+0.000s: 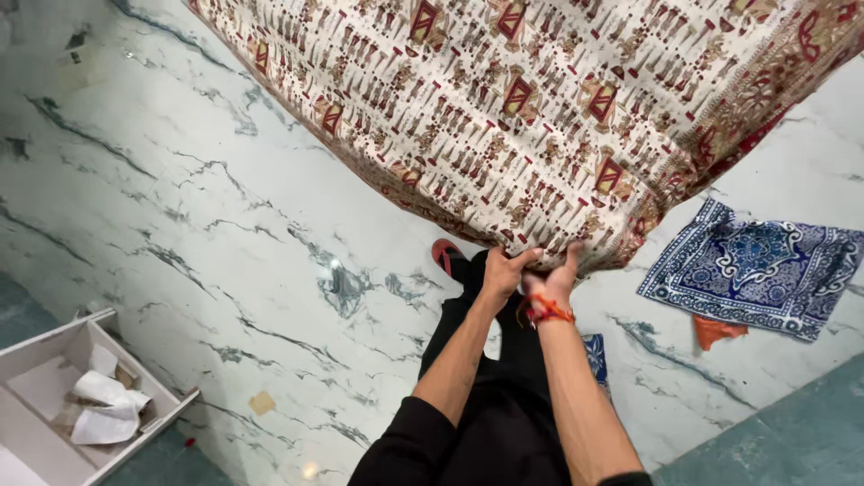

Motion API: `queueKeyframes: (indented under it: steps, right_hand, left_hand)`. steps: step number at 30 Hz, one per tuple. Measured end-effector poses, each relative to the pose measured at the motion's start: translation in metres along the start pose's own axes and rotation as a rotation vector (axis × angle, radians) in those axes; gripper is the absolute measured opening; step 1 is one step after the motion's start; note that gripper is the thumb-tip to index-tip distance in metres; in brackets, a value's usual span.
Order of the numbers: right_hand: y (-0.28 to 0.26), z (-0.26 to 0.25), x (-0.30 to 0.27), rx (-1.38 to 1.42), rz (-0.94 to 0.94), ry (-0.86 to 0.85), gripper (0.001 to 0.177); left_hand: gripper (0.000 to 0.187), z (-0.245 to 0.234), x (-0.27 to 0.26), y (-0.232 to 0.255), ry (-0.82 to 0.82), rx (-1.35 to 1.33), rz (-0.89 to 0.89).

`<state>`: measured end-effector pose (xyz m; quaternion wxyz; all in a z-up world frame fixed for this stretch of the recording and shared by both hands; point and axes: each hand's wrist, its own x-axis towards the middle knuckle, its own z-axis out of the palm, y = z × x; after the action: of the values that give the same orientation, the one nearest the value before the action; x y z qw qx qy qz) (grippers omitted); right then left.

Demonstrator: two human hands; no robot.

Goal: The person picks up a patterned cloth from the floor, spreads it out across a bed, and then begins to fold the edges inward by hand.

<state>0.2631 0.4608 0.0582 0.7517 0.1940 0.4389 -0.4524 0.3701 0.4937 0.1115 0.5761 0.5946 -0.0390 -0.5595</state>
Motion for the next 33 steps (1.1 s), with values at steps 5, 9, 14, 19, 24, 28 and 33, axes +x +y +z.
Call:
queueKeyframes:
  steps: [5, 9, 14, 19, 24, 28, 33]
  right_hand:
    - [-0.012, 0.033, 0.011, -0.201, -0.143, 0.061, 0.058]
    - [-0.005, 0.036, -0.042, -0.100, -0.078, -0.134, 0.056]
    - [-0.014, 0.072, -0.075, -0.100, -0.042, -0.180, 0.057]
    - [-0.019, 0.058, -0.069, -0.109, -0.024, -0.170, 0.061]
    - [0.013, -0.007, -0.003, -0.098, 0.085, 0.106, 0.063]
    - [0.037, -0.033, 0.026, -0.351, -0.167, 0.581, 0.066]
    - [0.063, -0.023, 0.020, -0.510, -0.425, 0.823, 0.066]
  left_hand:
    - [0.047, -0.065, 0.046, -0.033, 0.116, -0.136, -0.241]
    - [0.046, -0.079, 0.112, -0.038, 0.091, -0.422, -0.362]
    - [0.046, -0.048, 0.179, 0.006, 0.001, -0.540, -0.404]
    - [0.046, -0.099, 0.208, 0.049, 0.017, -0.510, -0.380]
    - [0.047, -0.129, 0.226, 0.042, 0.051, -0.478, -0.449]
    - [0.049, -0.166, 0.245, 0.034, 0.046, -0.433, -0.523]
    - [0.051, -0.219, 0.241, 0.063, 0.040, -0.321, -0.708]
